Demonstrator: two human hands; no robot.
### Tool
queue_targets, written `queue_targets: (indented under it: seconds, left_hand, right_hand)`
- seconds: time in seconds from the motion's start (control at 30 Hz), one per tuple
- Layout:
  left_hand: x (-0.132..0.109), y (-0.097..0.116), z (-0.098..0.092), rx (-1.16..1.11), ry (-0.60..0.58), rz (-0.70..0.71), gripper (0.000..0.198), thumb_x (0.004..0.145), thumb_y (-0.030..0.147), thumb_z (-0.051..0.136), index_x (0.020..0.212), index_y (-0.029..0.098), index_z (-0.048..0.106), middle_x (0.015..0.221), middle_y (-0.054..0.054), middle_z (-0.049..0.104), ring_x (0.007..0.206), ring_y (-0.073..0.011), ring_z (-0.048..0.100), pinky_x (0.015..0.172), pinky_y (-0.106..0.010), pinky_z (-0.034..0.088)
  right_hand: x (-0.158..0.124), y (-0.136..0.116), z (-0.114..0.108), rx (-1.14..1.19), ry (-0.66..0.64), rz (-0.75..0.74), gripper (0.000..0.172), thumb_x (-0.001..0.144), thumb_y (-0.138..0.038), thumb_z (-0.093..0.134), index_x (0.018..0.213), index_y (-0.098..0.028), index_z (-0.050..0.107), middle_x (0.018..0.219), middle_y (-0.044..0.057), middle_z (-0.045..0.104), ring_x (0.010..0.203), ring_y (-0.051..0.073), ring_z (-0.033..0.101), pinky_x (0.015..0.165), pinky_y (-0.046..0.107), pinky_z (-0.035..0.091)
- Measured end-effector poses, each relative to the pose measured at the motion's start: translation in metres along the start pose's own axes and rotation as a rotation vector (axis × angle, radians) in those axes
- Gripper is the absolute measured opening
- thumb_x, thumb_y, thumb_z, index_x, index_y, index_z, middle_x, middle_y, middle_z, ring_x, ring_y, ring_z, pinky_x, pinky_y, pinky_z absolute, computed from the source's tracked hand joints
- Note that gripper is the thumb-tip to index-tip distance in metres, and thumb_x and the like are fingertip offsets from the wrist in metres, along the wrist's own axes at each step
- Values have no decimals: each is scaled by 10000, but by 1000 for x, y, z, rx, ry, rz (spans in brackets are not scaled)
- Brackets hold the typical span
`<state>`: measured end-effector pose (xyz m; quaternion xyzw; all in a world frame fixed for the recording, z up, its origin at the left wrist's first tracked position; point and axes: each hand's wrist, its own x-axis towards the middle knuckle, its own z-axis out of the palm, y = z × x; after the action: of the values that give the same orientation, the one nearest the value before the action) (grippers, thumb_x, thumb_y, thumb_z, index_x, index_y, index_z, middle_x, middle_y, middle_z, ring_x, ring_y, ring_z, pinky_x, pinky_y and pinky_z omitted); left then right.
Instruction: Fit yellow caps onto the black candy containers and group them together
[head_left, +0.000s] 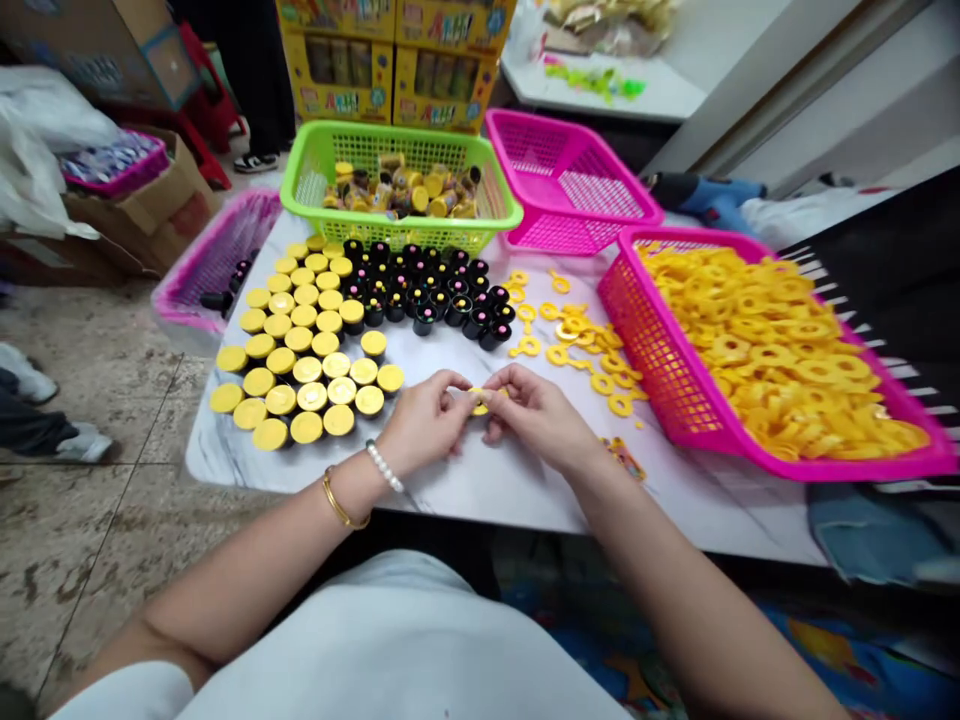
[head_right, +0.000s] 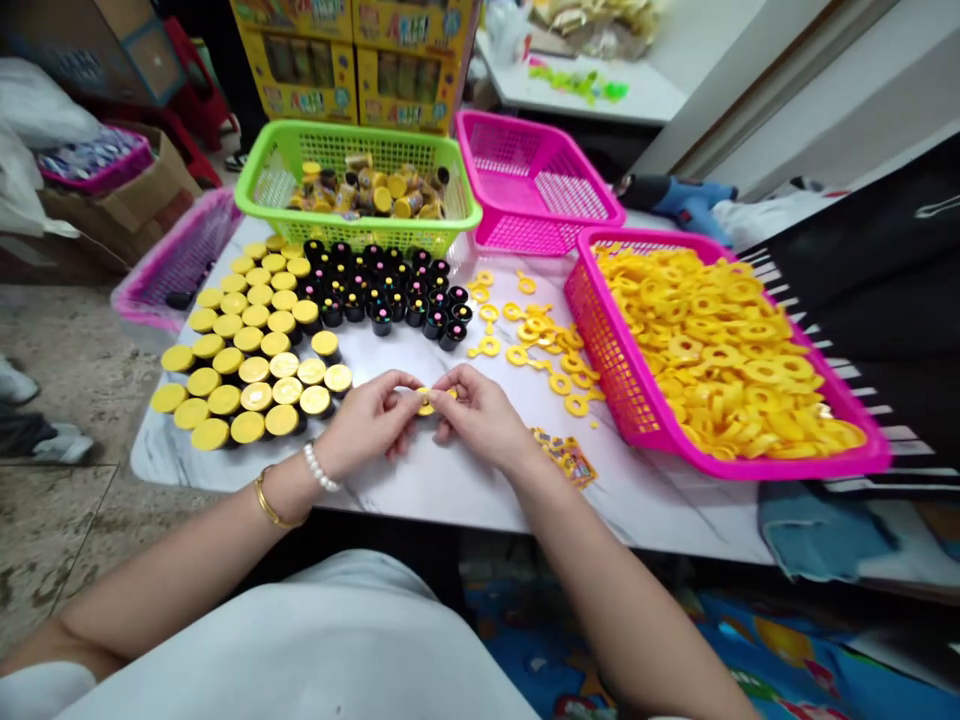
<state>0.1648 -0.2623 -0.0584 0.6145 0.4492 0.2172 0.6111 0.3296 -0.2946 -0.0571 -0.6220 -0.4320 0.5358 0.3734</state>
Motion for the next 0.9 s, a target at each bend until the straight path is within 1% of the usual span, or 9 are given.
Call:
queue_targets:
  seconds: [0.07,0.17,0.3,0.4,0.47,0.63,0.73,0.8,0.9]
  left_hand:
    - [-2,-6,2,188,90,173,297,850,321,660,1109,185,604,578,64,593,475,-100,572,498,-194,424]
    - [-2,-11,5,386,173,312,285,793,272,724,1051,169,662,661,25,641,593,-117,591,608,-214,438]
    - [1,-10,4,473,160,367,178,802,235,689,967,168,702,686,12,653,610,-116,566,621,-217,409]
    - [2,-8,2,463,105,387,108,807,198,643,886,177,713,643,28,634,582,-103,538,595,-207,379]
    - [3,-7,2,432,81,364,122,803,191,625,885,186,716,615,37,625,562,-98,531,582,-202,372]
    - [1,-12,9,451,111,278,146,803,184,589,921,169,672,657,5,655,598,-141,594,586,-230,412]
    - [-13,-16,13,452,149,263,385,785,166,597,1164,119,547,722,-23,670,648,-181,640,582,-251,446]
    - [-27,-20,13,414,212,328,522,818,177,575,1303,111,395,730,-6,650,613,-167,635,554,-241,447]
    - [-49,-26,7,437,279,497,330,890,205,516,1202,171,413,744,12,613,587,-131,610,535,-216,433]
  right_hand:
    - [-2,1,-3,-10,60,-29,424,660,-493,806,813,-186,558,517,-63,573,403,87,519,398,195,392]
    - [-7,0,-11,120,80,-31,395,646,-485,812,764,-168,608,585,-41,589,438,69,513,419,198,418]
    - [-3,-5,-19,315,-78,68,381,620,-434,829,801,-163,631,638,-21,620,508,83,566,482,214,501]
    - [9,-11,-16,237,-229,165,398,599,-390,841,787,-185,556,477,-93,497,359,47,407,323,155,321]
    - [15,-13,-11,109,-259,162,401,634,-385,821,784,-202,497,466,-107,484,328,46,391,301,147,276]
    - [6,-9,1,-16,-212,86,381,751,-446,719,841,-230,418,466,-109,525,373,98,525,377,181,411]
    - [-1,-5,11,44,-140,72,386,779,-505,661,871,-242,394,464,-112,535,383,112,543,404,201,435]
    - [2,-5,22,51,-99,57,371,795,-511,637,864,-247,387,468,-117,525,362,102,511,389,202,422]
    - [16,-13,46,39,-70,28,326,842,-502,591,851,-248,387,529,-97,570,356,88,490,358,193,388]
